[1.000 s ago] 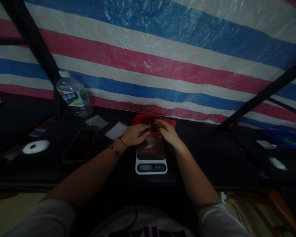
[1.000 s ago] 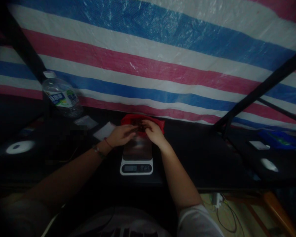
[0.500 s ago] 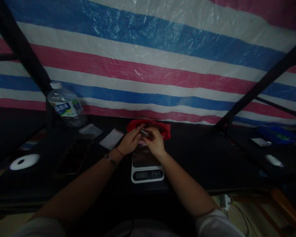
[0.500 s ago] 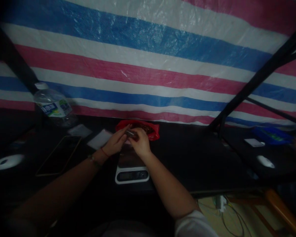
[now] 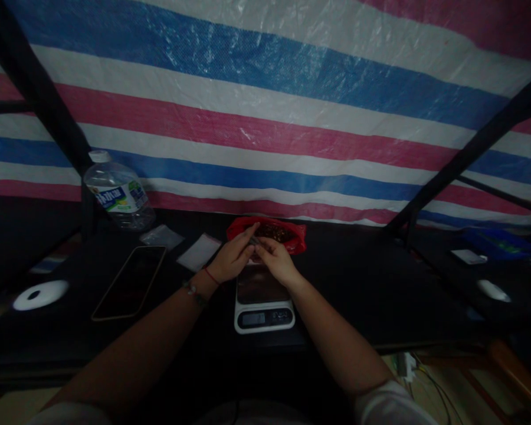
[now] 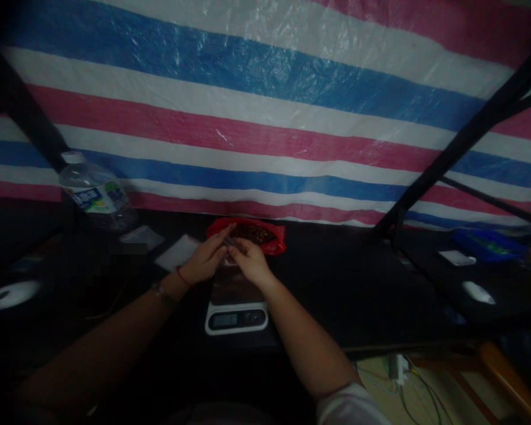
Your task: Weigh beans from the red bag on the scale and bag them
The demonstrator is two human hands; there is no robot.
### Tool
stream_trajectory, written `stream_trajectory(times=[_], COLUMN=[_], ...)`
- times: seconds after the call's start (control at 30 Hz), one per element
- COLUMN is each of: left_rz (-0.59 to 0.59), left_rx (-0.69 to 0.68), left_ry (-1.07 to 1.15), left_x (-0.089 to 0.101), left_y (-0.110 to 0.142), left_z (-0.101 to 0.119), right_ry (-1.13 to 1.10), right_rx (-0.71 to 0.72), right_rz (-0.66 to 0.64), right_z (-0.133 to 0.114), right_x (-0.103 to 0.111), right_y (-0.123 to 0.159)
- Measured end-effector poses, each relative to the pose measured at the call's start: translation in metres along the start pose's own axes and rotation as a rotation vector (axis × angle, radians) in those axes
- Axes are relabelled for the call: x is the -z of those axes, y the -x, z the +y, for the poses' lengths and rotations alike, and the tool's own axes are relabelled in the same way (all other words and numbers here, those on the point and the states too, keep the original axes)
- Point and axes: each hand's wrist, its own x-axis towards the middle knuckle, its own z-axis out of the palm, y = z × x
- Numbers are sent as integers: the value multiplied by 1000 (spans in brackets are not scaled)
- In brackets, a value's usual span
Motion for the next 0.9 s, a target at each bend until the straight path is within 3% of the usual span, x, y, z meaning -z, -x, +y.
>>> stream_trajectory(times=[0.17, 0.33, 0.53, 0.9], left_rz=[-125, -142, -66, 49], left_rx=[-90, -120, -130, -36], left_ry=[-62, -110, -92, 31], left_x=[9, 13, 14, 10], left_y=[0, 0, 0, -1], left_z=[3, 7, 3, -7], right_ry=[-74, -116, -143, -128], right_rx=[-1, -23, -54, 52], right_rz=[-143, -117, -120, -39], right_z=[-5, -2, -5, -4], right_x=[1, 1, 2, 3], right_y=[2, 3, 5, 2])
